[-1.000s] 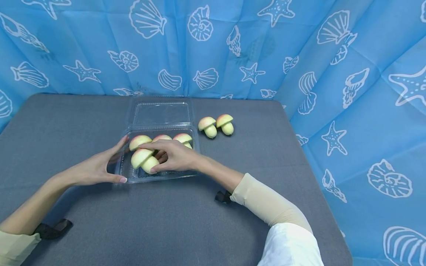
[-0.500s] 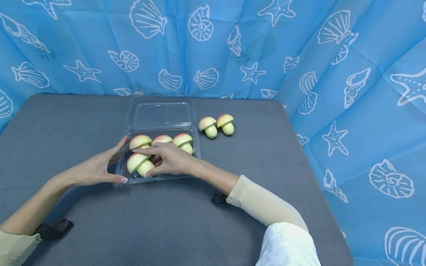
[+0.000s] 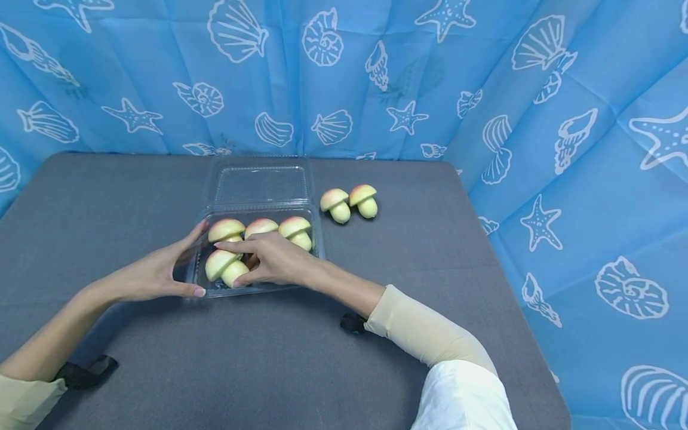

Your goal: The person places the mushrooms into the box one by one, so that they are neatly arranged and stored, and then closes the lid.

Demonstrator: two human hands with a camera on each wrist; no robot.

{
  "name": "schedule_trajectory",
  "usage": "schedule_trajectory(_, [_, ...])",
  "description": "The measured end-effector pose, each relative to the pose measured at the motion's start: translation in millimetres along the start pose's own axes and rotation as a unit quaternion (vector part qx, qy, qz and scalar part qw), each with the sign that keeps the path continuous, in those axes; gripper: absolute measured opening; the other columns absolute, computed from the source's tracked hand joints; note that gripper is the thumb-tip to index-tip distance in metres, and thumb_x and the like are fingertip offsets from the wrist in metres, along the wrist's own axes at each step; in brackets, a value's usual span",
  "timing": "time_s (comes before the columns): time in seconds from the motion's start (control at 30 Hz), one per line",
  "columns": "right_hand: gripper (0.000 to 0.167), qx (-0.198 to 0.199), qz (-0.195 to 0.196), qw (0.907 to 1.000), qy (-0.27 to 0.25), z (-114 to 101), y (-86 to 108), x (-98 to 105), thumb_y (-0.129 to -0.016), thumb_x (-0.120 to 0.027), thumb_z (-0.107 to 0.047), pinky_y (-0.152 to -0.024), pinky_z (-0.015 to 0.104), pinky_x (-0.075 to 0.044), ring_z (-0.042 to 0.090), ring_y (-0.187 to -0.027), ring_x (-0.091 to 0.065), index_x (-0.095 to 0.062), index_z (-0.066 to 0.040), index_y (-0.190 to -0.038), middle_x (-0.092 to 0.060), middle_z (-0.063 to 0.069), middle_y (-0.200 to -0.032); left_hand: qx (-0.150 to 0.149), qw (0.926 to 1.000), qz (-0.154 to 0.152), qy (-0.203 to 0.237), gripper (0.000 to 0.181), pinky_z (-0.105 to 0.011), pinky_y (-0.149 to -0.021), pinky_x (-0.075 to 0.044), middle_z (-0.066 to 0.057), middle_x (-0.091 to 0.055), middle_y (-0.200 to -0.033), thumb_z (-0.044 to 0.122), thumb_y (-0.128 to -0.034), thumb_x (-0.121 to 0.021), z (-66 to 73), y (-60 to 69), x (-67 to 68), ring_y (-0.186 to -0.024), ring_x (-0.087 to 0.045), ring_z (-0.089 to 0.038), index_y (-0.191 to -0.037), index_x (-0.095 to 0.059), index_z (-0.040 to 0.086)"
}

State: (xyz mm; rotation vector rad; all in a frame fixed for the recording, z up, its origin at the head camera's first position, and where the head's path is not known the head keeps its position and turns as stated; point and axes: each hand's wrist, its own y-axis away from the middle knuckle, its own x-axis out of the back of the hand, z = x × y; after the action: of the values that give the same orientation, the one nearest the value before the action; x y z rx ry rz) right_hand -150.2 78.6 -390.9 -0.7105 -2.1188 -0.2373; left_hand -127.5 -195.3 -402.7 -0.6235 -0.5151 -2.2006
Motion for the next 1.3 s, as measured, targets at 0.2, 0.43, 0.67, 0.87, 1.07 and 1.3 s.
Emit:
schedule_trajectory(0.2, [0.074,-0.015,0.003,0.9999,0.001,-1.6,1.3,1.4,-0.08,-0.082,-0.035,-0.074,0.012,-0.053,-0.003,-0.081,-0.067,-0.053,-0.018,-0.145,-0.07,-0.001,-0.091,0.003,1.0,0.001,-0.004,0.122,-0.062,-0.11,-0.03,-0.026,0.0,-0.163,0.04,-0.0833,-0.081,1.0,-0.4,0.6,-0.141,-0.026,-0.052,-0.159,0.012,0.015])
schedule_trajectory(0.43, [0.073,-0.038,-0.03,0.9983,-0.035,-0.2,5.0,0.7,-0.086,-0.078,-0.031,-0.075,0.013,-0.053,-0.004,-0.085,-0.067,-0.046,-0.022,-0.15,-0.07,-0.003,-0.095,0.001,1.0,-0.001,-0.003,0.122,-0.062,-0.111,-0.03,-0.024,0.0,-0.164,0.039,-0.0839,-0.08,2.0,-2.9,-0.2,-0.143,-0.023,-0.05,-0.159,0.013,0.015])
schedule_trajectory(0.67, [0.074,-0.035,-0.058,0.9972,-0.031,2.6,2.8,-1.0,-0.09,-0.075,-0.029,-0.075,0.013,-0.052,-0.003,-0.085,-0.066,-0.039,-0.023,-0.154,-0.072,-0.005,-0.095,0.006,1.0,-0.002,-0.003,0.124,-0.061,-0.112,-0.029,-0.022,0.001,-0.164,0.041,-0.0826,-0.081,0.8,-3.7,-1.4,-0.144,-0.021,-0.048,-0.159,0.013,0.016])
schedule_trajectory(0.87, [0.073,-0.03,-0.06,0.9975,-0.022,4.0,1.3,-3.1,-0.092,-0.072,-0.033,-0.067,0.016,-0.052,-0.002,-0.074,-0.064,-0.037,-0.024,-0.155,-0.069,-0.008,-0.081,0.006,1.0,-0.004,0.001,0.123,-0.061,-0.113,-0.028,-0.021,0.003,-0.165,0.043,-0.0829,-0.08,1.9,-2.8,-2.3,-0.145,-0.019,-0.048,-0.159,0.013,0.017])
schedule_trajectory(1.07, [0.073,-0.025,-0.052,0.998,-0.025,5.5,3.3,-3.8,-0.092,-0.073,-0.033,-0.073,0.014,-0.053,-0.004,-0.081,-0.066,-0.038,-0.022,-0.155,-0.07,-0.006,-0.089,0.006,0.9999,-0.008,0.004,0.123,-0.062,-0.113,-0.027,-0.022,0.004,-0.164,0.043,-0.0836,-0.08,2.6,-1.1,-2.1,-0.145,-0.019,-0.049,-0.158,0.014,0.017])
schedule_trajectory(1.3, [0.07,-0.037,-0.05,0.9976,-0.03,5.1,6.8,-1.3,-0.091,-0.073,-0.032,-0.078,0.013,-0.053,-0.004,-0.086,-0.067,-0.041,-0.022,-0.153,-0.072,0.002,-0.112,0.008,0.9999,-0.006,-0.005,0.123,-0.062,-0.112,-0.028,-0.02,0.005,-0.165,0.043,-0.0838,-0.079,-1.4,-1.0,-2.2,-0.144,-0.02,-0.049,-0.158,0.015,0.018])
